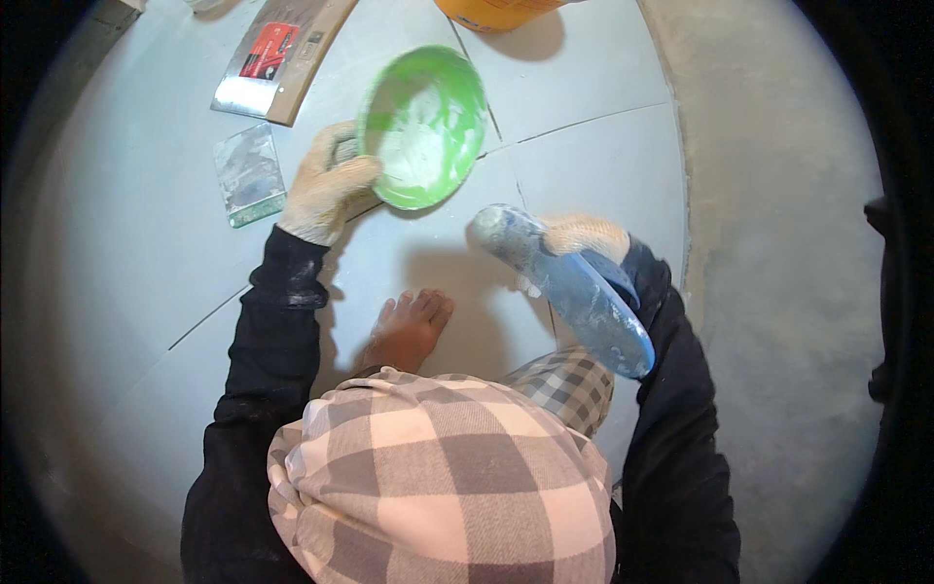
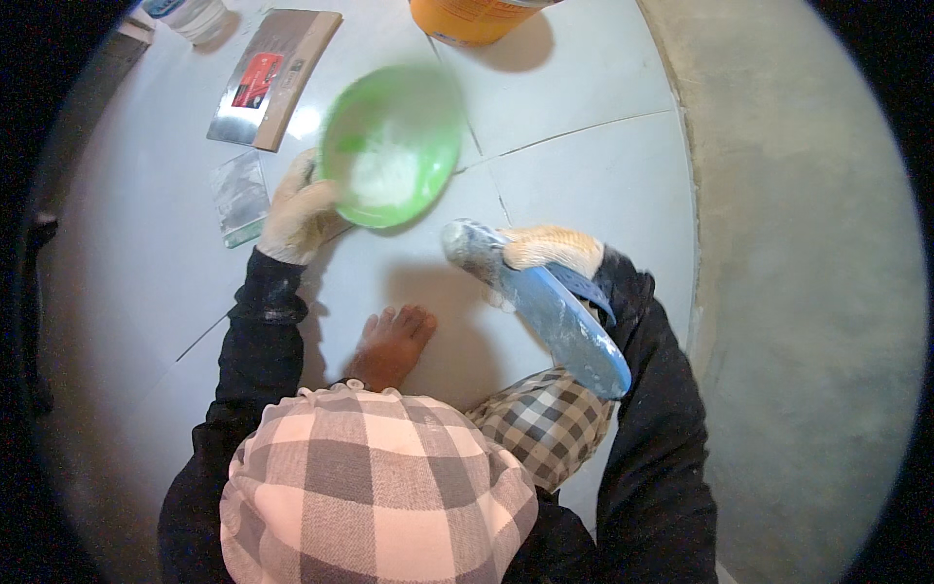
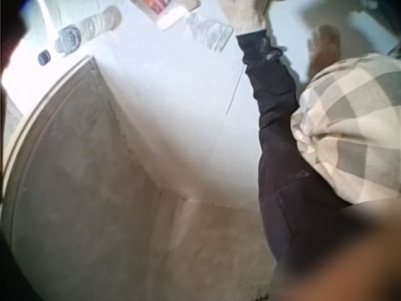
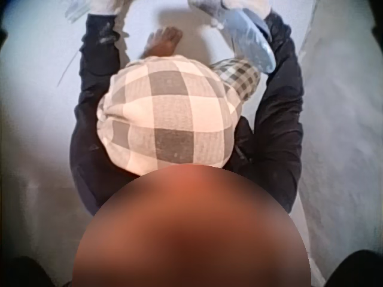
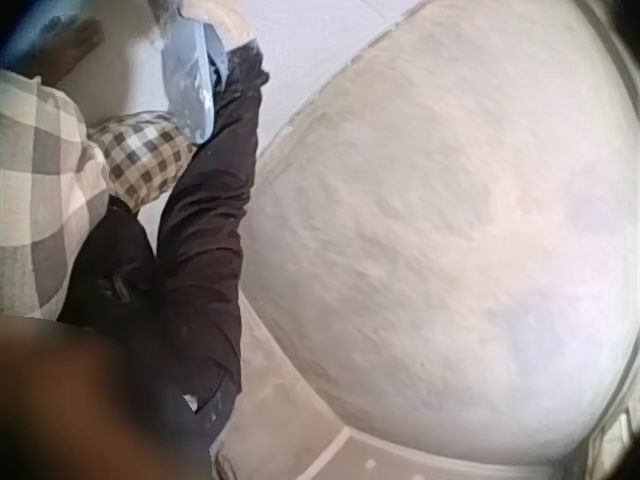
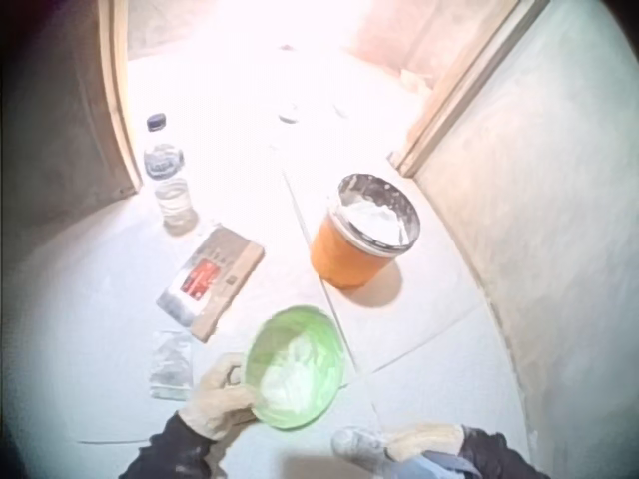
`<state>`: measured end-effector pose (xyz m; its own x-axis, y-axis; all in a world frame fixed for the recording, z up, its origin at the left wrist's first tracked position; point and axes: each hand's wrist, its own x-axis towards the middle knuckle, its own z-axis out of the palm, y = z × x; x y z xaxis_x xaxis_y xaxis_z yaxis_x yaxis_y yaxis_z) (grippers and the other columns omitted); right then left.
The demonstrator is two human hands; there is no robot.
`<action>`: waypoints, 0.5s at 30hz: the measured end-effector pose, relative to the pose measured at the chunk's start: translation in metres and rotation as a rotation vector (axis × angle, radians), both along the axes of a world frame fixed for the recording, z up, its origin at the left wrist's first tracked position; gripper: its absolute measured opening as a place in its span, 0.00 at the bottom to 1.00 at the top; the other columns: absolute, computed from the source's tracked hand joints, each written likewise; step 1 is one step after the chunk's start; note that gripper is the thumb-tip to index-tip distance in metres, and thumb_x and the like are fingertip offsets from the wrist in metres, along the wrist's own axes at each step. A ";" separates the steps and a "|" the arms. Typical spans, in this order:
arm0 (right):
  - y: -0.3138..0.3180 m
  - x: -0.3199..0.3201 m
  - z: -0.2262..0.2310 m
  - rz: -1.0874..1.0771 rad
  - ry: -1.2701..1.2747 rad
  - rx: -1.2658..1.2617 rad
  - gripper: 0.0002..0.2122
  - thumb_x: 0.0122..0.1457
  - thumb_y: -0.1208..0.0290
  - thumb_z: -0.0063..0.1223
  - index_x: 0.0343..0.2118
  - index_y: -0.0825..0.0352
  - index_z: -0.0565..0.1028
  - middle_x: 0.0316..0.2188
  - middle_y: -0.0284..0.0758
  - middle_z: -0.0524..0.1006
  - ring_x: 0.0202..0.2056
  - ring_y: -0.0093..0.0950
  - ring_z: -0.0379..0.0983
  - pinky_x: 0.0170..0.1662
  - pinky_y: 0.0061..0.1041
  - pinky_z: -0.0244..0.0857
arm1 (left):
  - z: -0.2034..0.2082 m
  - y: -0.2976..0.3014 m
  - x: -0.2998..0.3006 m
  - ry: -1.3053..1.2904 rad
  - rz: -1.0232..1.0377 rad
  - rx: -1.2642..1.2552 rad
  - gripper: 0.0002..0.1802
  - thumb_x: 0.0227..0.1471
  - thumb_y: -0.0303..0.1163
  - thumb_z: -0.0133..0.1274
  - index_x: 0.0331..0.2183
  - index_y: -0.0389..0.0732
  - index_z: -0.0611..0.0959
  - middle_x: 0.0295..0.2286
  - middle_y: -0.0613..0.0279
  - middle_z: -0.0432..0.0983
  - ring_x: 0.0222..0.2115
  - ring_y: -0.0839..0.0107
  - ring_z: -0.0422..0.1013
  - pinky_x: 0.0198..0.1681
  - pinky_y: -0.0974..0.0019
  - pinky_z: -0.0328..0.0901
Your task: The person scoops white grout from a green bowl with a rubber float and spreads it into the gaps between white floor tiles. They repeatedly reload the float and work along the tile seams, smoothing the grout into the joints.
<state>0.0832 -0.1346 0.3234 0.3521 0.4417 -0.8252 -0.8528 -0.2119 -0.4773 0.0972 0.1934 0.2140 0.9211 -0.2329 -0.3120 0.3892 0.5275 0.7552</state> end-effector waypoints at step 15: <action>0.042 -0.034 -0.078 0.335 -0.786 -1.224 0.31 0.61 0.48 0.49 0.64 0.58 0.67 0.62 0.44 0.67 0.51 0.47 0.73 0.56 0.40 0.66 | -0.019 0.017 -0.004 0.013 0.025 -0.189 0.36 0.57 0.31 0.58 0.62 0.33 0.62 0.54 0.46 0.71 0.50 0.58 0.75 0.51 0.50 0.74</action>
